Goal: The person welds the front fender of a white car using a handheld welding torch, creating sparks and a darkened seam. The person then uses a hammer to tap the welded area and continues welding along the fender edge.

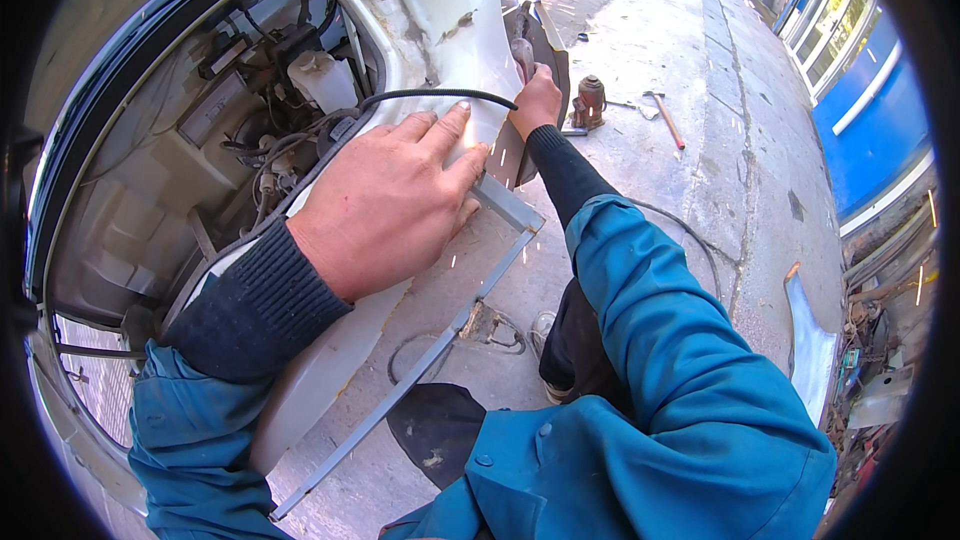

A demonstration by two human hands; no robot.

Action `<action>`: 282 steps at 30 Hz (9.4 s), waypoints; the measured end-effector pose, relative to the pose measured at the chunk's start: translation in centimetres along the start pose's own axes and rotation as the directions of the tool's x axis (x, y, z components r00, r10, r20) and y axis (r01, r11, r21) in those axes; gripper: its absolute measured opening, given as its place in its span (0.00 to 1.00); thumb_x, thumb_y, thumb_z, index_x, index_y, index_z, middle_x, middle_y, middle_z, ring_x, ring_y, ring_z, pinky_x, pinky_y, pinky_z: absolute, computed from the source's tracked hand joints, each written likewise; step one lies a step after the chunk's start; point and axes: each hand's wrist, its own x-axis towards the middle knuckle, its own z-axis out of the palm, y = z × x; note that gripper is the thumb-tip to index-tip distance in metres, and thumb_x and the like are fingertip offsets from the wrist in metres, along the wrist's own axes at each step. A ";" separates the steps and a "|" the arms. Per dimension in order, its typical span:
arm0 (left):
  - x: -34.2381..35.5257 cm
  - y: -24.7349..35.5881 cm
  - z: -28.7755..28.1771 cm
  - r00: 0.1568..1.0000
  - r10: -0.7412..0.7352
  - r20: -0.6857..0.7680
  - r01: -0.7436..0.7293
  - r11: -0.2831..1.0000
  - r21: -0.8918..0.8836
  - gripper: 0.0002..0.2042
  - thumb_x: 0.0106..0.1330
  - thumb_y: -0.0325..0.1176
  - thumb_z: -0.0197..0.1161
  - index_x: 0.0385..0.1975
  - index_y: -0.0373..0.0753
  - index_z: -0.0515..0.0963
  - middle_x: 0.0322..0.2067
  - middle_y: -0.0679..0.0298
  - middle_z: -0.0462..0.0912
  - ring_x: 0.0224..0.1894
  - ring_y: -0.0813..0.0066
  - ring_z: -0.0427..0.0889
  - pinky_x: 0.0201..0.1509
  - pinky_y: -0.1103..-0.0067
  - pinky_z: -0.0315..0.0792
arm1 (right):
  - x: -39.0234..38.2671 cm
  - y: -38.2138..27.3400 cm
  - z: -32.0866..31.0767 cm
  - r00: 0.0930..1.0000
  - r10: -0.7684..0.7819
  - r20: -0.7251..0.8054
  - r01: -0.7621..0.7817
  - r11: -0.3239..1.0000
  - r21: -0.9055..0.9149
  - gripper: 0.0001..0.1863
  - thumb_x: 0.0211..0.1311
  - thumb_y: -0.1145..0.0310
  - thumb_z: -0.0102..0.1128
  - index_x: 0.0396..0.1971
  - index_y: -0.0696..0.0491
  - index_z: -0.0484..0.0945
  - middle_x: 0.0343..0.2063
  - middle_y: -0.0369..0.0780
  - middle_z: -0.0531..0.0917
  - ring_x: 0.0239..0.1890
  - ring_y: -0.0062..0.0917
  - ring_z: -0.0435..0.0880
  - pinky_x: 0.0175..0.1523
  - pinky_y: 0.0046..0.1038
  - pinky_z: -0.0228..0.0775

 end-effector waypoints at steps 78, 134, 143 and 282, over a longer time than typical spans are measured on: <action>-0.1 -0.2 0.4 0.988 0.037 -0.152 -0.041 0.999 -0.023 0.18 0.68 0.31 0.60 0.51 0.25 0.85 0.57 0.34 0.85 0.53 0.50 0.90 0.53 0.65 0.84 | -0.3 -1.0 -0.9 0.999 0.024 0.032 -0.024 1.000 0.010 0.29 0.59 0.70 0.77 0.58 0.61 0.76 0.47 0.60 0.88 0.54 0.56 0.88 0.61 0.45 0.81; -0.2 -0.2 0.5 0.986 0.040 -0.160 -0.042 0.999 -0.013 0.18 0.70 0.32 0.59 0.51 0.26 0.85 0.57 0.35 0.85 0.53 0.51 0.89 0.52 0.65 0.84 | 0.0 -0.1 -0.3 0.999 0.000 0.043 -0.001 1.000 0.022 0.32 0.58 0.73 0.76 0.62 0.62 0.75 0.50 0.59 0.88 0.57 0.53 0.88 0.63 0.44 0.80; -0.1 0.0 -0.3 1.000 -0.009 0.027 0.010 1.000 -0.027 0.25 0.72 0.43 0.67 0.61 0.31 0.82 0.63 0.36 0.81 0.62 0.49 0.85 0.64 0.64 0.81 | -0.3 -0.8 -0.9 1.000 -0.011 0.027 0.011 1.000 -0.004 0.28 0.68 0.61 0.72 0.62 0.61 0.76 0.47 0.60 0.89 0.55 0.55 0.88 0.61 0.46 0.81; -0.1 -0.1 0.0 1.000 0.008 -0.002 -0.008 1.000 0.002 0.24 0.72 0.42 0.67 0.60 0.31 0.83 0.63 0.35 0.81 0.63 0.47 0.84 0.67 0.64 0.80 | -0.8 -1.5 -1.4 0.998 0.047 0.032 -0.047 0.999 0.016 0.31 0.80 0.45 0.59 0.59 0.62 0.79 0.47 0.60 0.89 0.55 0.55 0.88 0.60 0.47 0.81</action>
